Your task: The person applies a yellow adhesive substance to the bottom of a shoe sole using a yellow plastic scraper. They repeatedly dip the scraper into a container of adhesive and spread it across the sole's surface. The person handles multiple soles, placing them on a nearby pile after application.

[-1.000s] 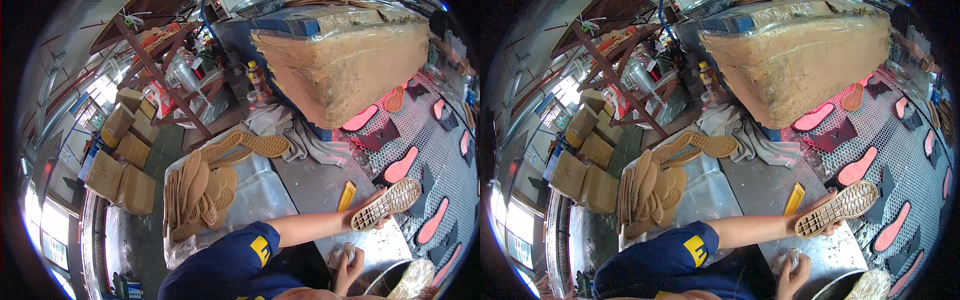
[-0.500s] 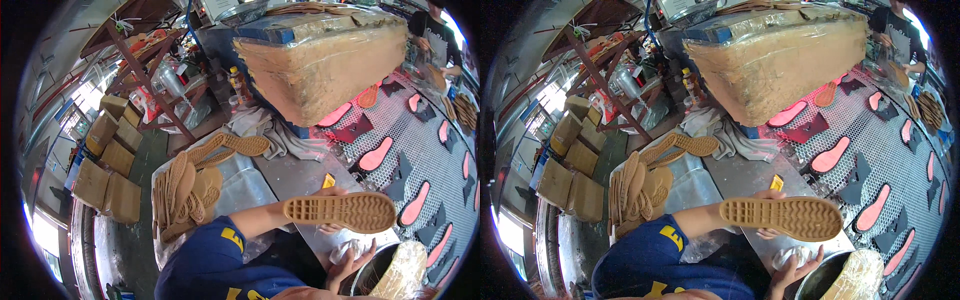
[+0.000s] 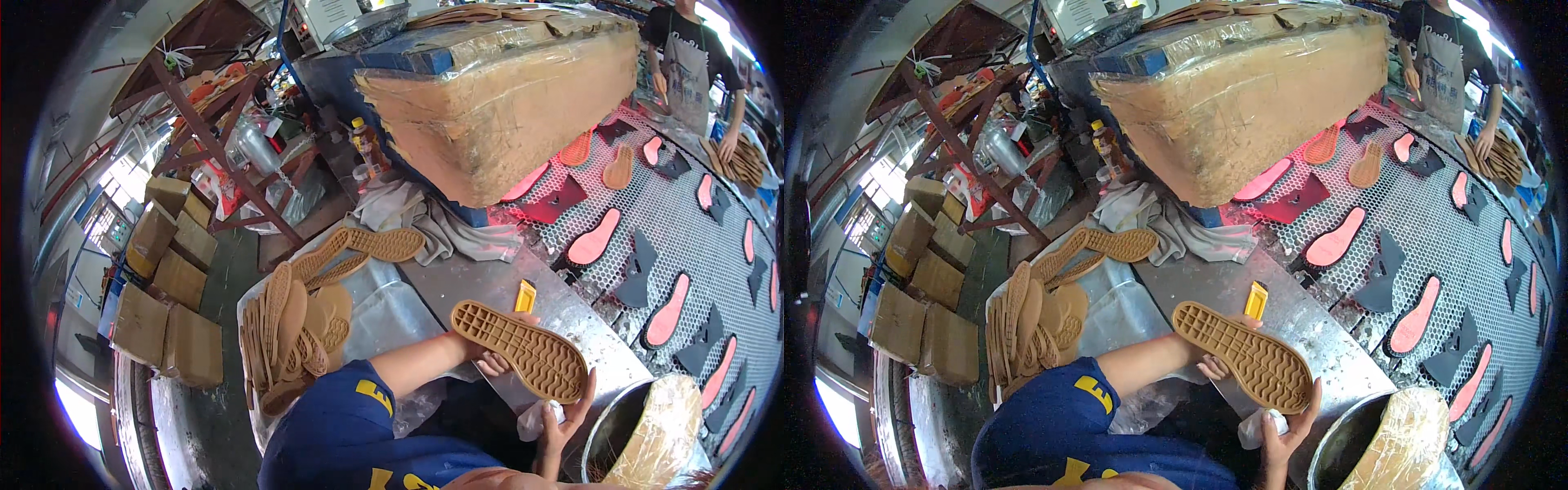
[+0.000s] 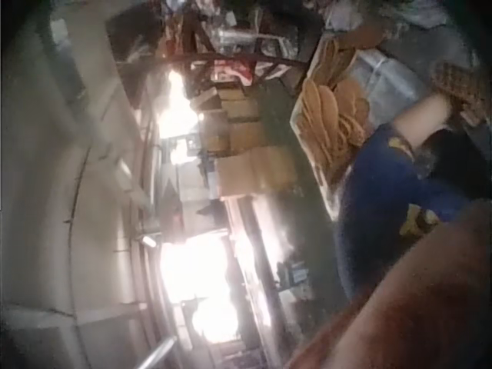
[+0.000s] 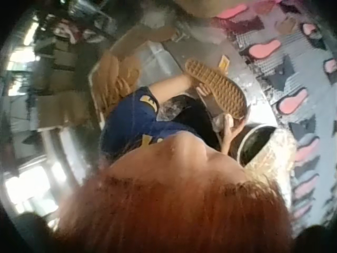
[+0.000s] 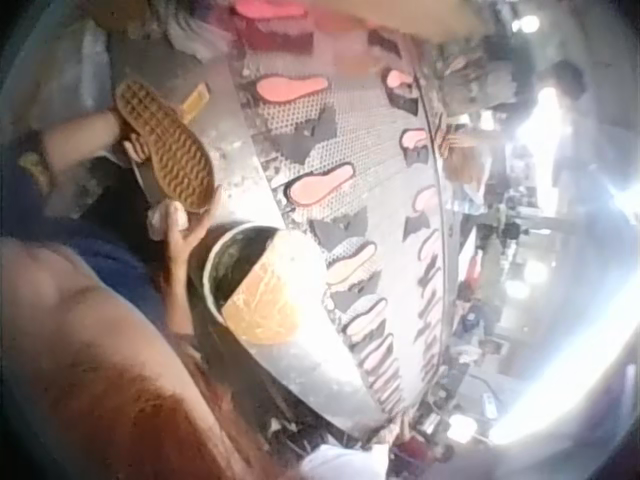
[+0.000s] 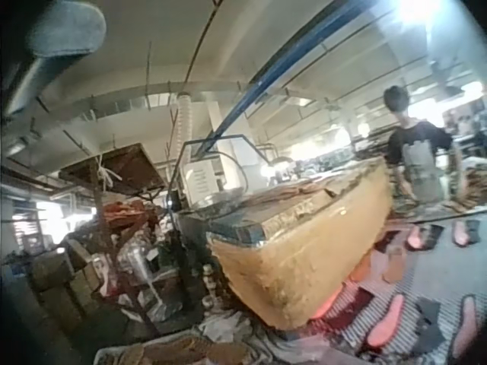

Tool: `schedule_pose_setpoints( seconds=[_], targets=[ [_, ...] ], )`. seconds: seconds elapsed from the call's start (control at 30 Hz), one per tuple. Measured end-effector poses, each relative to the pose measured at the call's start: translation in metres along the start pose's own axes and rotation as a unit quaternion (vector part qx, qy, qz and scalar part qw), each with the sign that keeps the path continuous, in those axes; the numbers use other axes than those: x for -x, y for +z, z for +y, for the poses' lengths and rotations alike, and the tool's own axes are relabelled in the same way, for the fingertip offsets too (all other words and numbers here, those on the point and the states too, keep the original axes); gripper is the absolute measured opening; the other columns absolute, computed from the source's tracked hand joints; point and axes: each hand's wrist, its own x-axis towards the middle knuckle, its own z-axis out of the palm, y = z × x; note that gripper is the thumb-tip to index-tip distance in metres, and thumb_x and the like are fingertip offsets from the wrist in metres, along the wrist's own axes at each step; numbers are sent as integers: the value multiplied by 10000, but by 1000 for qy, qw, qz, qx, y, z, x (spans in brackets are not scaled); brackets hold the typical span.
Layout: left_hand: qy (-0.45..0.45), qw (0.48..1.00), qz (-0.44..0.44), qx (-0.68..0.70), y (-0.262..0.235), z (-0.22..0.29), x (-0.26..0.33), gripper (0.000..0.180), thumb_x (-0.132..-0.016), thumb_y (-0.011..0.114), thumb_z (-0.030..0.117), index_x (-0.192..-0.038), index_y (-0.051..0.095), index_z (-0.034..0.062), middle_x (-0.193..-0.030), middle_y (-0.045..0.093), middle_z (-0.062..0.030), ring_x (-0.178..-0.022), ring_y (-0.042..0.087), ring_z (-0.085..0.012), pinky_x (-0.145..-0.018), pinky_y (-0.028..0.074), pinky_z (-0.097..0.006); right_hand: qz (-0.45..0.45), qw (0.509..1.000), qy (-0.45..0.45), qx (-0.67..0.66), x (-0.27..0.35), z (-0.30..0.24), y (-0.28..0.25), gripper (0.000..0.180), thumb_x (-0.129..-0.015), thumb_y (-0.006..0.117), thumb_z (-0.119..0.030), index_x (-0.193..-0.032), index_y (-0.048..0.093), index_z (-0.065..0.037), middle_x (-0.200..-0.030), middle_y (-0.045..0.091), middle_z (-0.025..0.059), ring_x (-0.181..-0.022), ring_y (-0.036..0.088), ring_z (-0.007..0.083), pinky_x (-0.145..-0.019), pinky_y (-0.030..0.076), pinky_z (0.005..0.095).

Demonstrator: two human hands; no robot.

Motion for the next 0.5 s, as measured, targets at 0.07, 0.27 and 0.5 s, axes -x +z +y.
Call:
schedule_pose_setpoints(
  seconds=[0.07, 0.27, 0.5],
  targets=[
    [5, 999, 38, 1, 20, 1, 3, 814, -840, 296, 799, -942, 637, 67, -469, 413, -48, -329, 373, -161, -323, 304, -294, -7, 1000, 10, 2, -1, -7, 2, 939, -738, 699, -126, -1505, 168, -16, -1480, 313, 197, -1340, 379, 301, -1100, 316, 418],
    [129, 985, -107, -40, 7, -14, -21, 884, -821, 307, 797, -1058, 628, 8, -584, 520, -114, -482, 526, -273, -552, 469, -469, 55, 995, 55, -63, -1, -14, 0, 948, -693, 699, -127, -1493, 200, -27, -1434, 373, 217, -1301, 429, 315, -1090, 337, 401],
    [270, 936, -85, -211, 22, -15, -34, 453, -739, 687, 198, -1128, 603, -19, -898, 635, -125, -786, 625, -261, -793, 514, -414, 84, 985, 94, -121, -4, -7, -15, 926, -690, 686, -70, -1478, 201, -38, -1407, 381, 197, -1280, 429, 299, -1069, 342, 390]
  ],
)
